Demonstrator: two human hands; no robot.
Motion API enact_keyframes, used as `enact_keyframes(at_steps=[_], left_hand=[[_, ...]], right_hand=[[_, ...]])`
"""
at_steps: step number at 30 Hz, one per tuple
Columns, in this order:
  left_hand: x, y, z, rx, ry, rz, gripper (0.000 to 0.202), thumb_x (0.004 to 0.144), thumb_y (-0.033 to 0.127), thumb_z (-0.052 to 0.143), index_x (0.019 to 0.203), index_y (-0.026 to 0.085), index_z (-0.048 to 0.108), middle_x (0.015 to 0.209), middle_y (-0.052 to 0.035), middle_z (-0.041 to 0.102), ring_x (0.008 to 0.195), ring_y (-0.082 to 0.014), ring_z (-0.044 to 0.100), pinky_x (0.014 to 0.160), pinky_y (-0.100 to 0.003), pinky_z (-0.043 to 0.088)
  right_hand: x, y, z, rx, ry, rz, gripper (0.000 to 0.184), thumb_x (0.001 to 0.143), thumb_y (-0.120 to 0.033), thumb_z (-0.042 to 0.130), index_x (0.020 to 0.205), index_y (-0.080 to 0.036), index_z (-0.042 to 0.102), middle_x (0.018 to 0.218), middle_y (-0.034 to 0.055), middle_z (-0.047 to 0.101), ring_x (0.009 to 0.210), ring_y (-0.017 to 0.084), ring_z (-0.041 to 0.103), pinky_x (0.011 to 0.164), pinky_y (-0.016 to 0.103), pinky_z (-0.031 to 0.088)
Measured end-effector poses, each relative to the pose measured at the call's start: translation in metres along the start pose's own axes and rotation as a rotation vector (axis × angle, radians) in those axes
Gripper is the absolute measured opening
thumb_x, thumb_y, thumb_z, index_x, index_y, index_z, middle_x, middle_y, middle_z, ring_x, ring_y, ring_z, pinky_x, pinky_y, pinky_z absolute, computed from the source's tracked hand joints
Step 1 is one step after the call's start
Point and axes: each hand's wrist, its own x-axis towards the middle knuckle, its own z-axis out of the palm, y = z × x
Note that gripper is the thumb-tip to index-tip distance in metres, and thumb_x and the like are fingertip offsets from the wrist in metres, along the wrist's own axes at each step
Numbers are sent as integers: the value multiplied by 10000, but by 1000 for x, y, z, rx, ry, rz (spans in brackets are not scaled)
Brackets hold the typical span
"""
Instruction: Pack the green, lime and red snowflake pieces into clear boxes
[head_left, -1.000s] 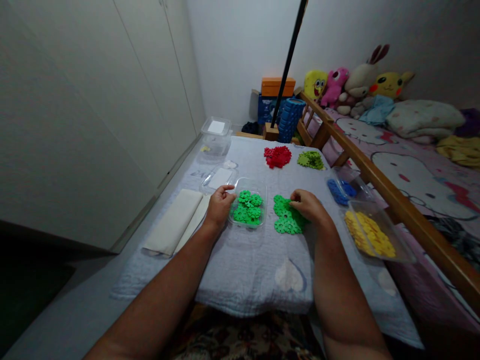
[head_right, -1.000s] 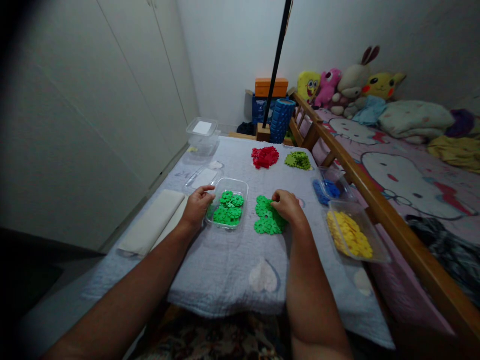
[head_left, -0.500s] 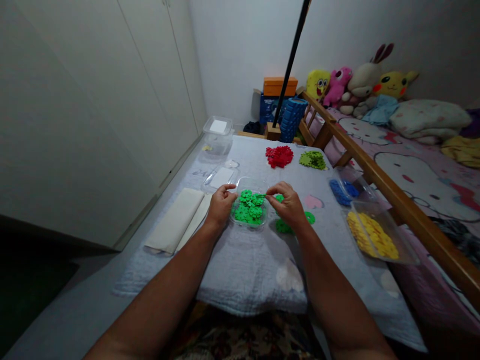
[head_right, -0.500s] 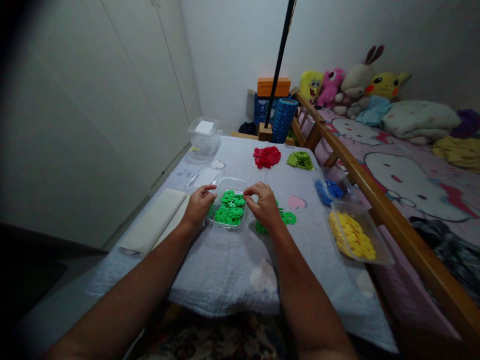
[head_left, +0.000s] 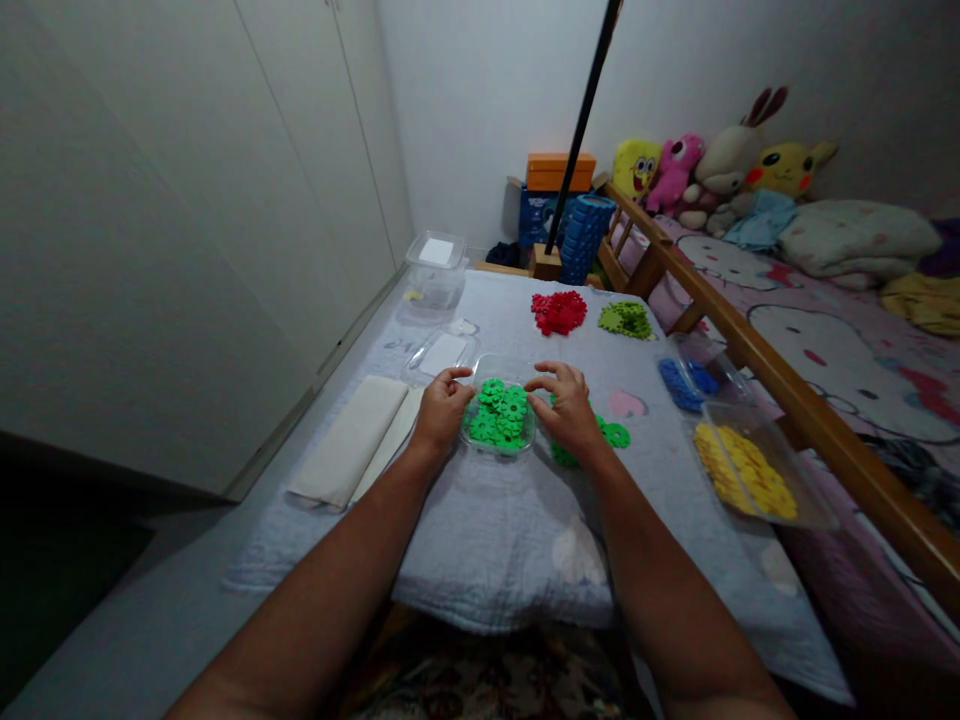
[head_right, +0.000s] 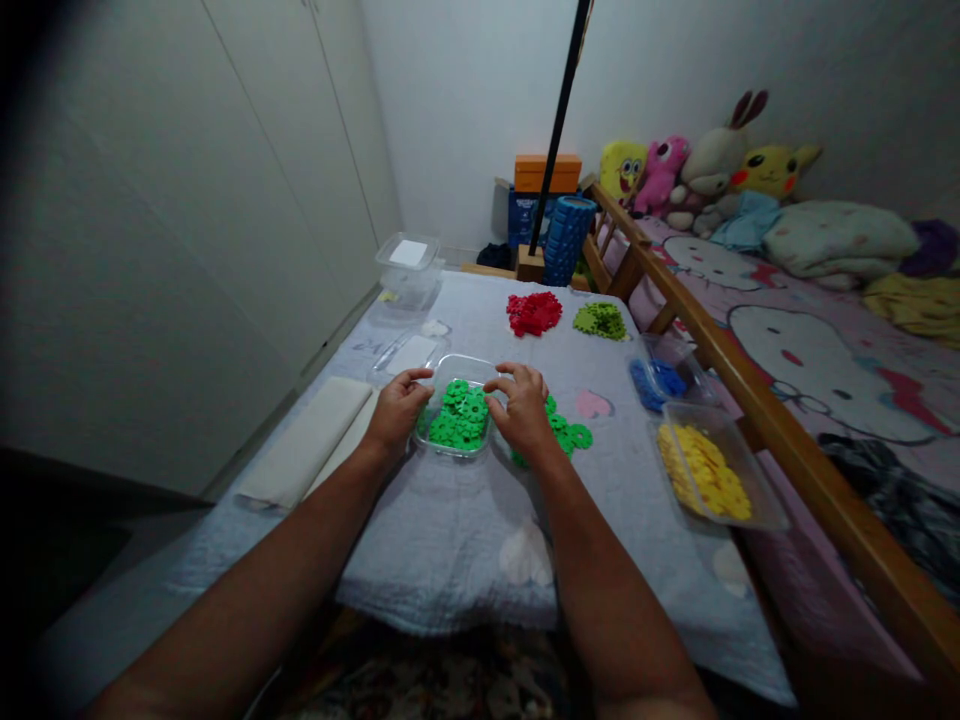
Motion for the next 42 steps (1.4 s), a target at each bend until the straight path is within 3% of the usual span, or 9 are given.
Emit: enact_keyframes(at_steps=[8, 12, 15, 18, 23, 30, 34, 38, 42], left_hand=[[0, 0, 0, -14, 0, -6, 406, 641, 341, 714, 1000, 159, 667, 564, 103, 400, 506, -89, 342, 515, -231, 248], [1, -1, -1, -5, -4, 0, 415, 641, 349, 720, 1007, 160, 673, 567, 100, 405, 506, -90, 351, 516, -232, 243], [1, -1, -1, 1, -4, 6, 415, 650, 353, 716, 1013, 156, 675, 575, 98, 412, 511, -90, 357, 518, -232, 248], [1, -1, 0, 10, 0, 2, 412, 651, 340, 708, 1017, 154, 677, 576, 102, 404, 510, -88, 352, 518, -232, 253], [1, 0, 1, 3, 4, -3, 415, 640, 336, 709, 1010, 152, 670, 572, 101, 411, 515, -91, 354, 519, -232, 259], [0, 0, 0, -5, 4, 1, 408, 641, 339, 715, 1006, 164, 669, 579, 98, 412, 514, -91, 360, 517, -230, 248], [0, 0, 0, -10, 2, -8, 405, 642, 334, 716, 1005, 163, 664, 576, 96, 416, 514, -93, 361, 516, -231, 257], [0, -2, 0, -13, 5, -3, 392, 648, 335, 721, 998, 167, 669, 583, 92, 424, 519, -92, 370, 523, -227, 271], [1, -4, -1, 1, 5, 8, 391, 660, 342, 723, 1006, 166, 677, 594, 88, 427, 524, -92, 366, 528, -228, 273]], right_hand=[[10, 41, -44, 17, 213, 123, 163, 845, -276, 594, 864, -212, 743, 1016, 103, 723, 1030, 269, 642, 996, 435, 470], [5, 62, -65, -41, -20, 263, 121, 804, -286, 624, 751, -213, 704, 774, 37, 697, 751, 200, 622, 744, 325, 476], [0, 72, -71, -102, -226, 311, 62, 725, -272, 745, 735, -219, 713, 754, 22, 711, 728, 189, 626, 688, 298, 446], [-3, 75, -71, -146, -313, 340, 144, 662, -249, 829, 762, -225, 728, 806, 35, 734, 763, 200, 649, 681, 292, 450], [-3, 72, -71, -124, -400, 406, 190, 660, -211, 808, 833, -226, 731, 784, 8, 719, 678, 168, 628, 599, 264, 415], [-3, 71, -77, 40, -357, 369, 34, 699, -213, 675, 720, -206, 700, 645, -24, 634, 603, 141, 552, 570, 258, 368], [0, 55, -75, 264, -220, 310, 129, 723, -332, 673, 738, -206, 692, 670, -6, 647, 635, 161, 569, 598, 277, 412], [3, 24, -55, 474, -6, 212, 199, 770, -414, 687, 806, -218, 685, 773, 11, 686, 744, 186, 617, 714, 314, 495], [2, -6, -31, 430, -31, 18, 113, 836, -344, 672, 827, -235, 700, 929, 33, 722, 963, 220, 647, 984, 409, 476]])
